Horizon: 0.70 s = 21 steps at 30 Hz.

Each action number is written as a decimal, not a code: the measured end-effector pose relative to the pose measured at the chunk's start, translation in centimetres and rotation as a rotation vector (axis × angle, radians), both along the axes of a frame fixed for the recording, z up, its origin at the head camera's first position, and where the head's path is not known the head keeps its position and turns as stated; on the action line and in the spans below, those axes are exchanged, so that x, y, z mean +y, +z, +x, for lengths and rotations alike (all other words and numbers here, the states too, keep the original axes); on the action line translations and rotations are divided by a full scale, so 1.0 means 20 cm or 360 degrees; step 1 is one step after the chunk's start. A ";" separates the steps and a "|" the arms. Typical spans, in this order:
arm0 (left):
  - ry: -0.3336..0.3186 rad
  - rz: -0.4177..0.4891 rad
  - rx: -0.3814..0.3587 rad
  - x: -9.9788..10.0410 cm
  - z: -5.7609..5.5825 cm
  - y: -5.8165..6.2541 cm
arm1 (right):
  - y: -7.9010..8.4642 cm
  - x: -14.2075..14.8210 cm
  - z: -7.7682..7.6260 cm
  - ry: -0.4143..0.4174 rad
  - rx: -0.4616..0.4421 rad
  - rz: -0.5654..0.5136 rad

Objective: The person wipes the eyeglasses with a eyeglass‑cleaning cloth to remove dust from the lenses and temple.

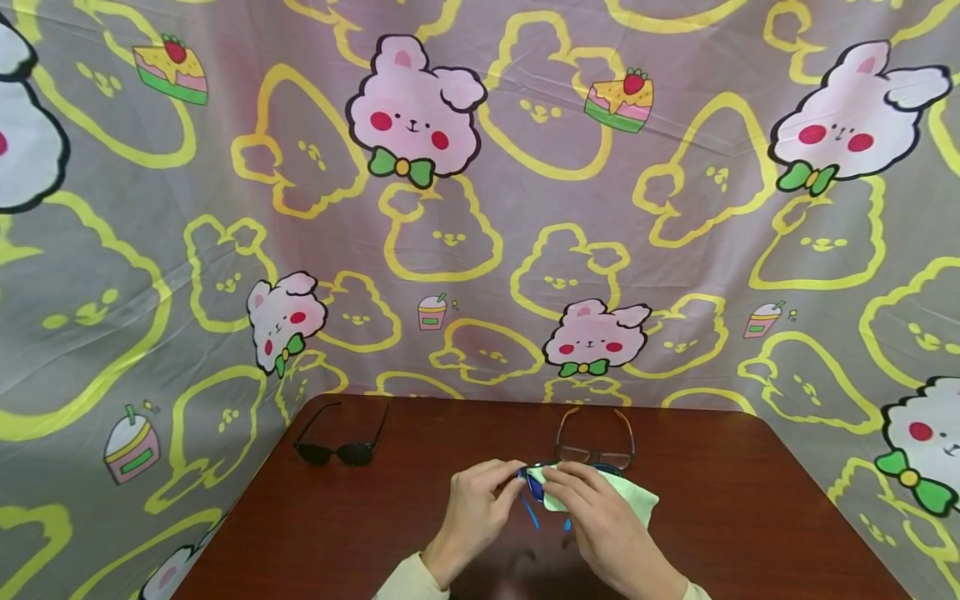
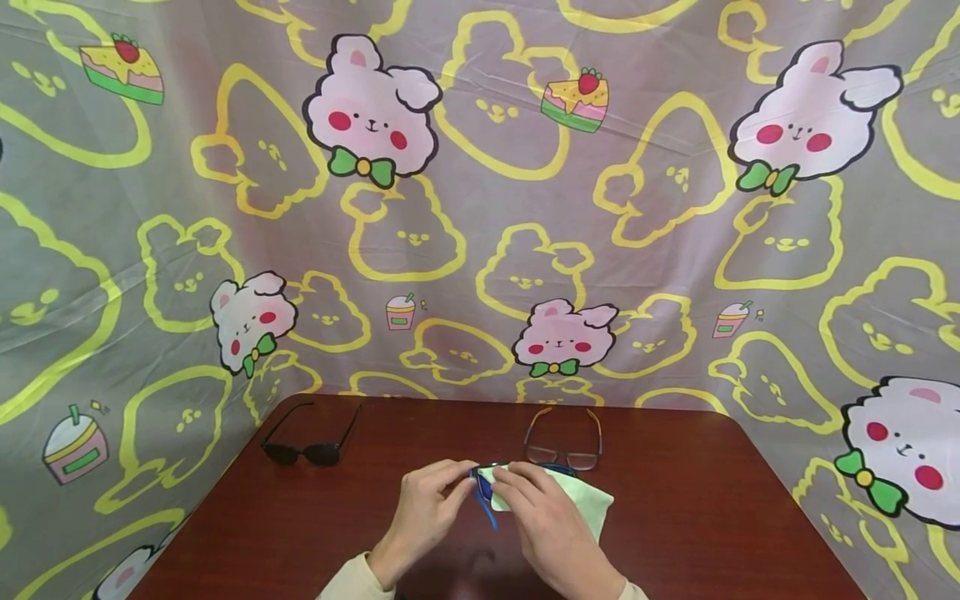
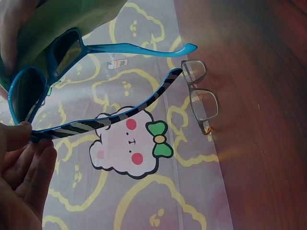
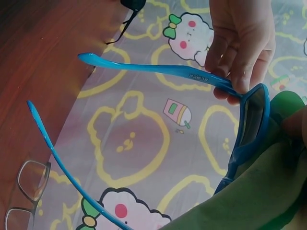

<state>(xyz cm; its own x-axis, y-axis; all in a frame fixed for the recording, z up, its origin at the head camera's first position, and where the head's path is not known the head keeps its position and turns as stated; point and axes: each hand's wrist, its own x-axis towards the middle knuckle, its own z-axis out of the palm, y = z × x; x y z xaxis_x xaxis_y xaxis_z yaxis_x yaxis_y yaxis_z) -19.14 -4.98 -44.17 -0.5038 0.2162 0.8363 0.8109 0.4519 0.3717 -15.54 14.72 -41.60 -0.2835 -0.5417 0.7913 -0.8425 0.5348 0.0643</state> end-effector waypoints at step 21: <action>-0.0010 0.0038 -0.0007 0.00 0.00 0.01 | -0.01 -0.03 0.02 0.0105 0.0025 0.0007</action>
<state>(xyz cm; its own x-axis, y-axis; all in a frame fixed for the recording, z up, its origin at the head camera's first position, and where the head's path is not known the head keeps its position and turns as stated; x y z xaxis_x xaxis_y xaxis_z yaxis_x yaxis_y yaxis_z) -19.21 -5.00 -44.02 -0.5061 0.1990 0.8392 0.8120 0.4379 0.3859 -15.15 14.11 -41.76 -0.2349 -0.5621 0.7930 -0.8748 0.4780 0.0796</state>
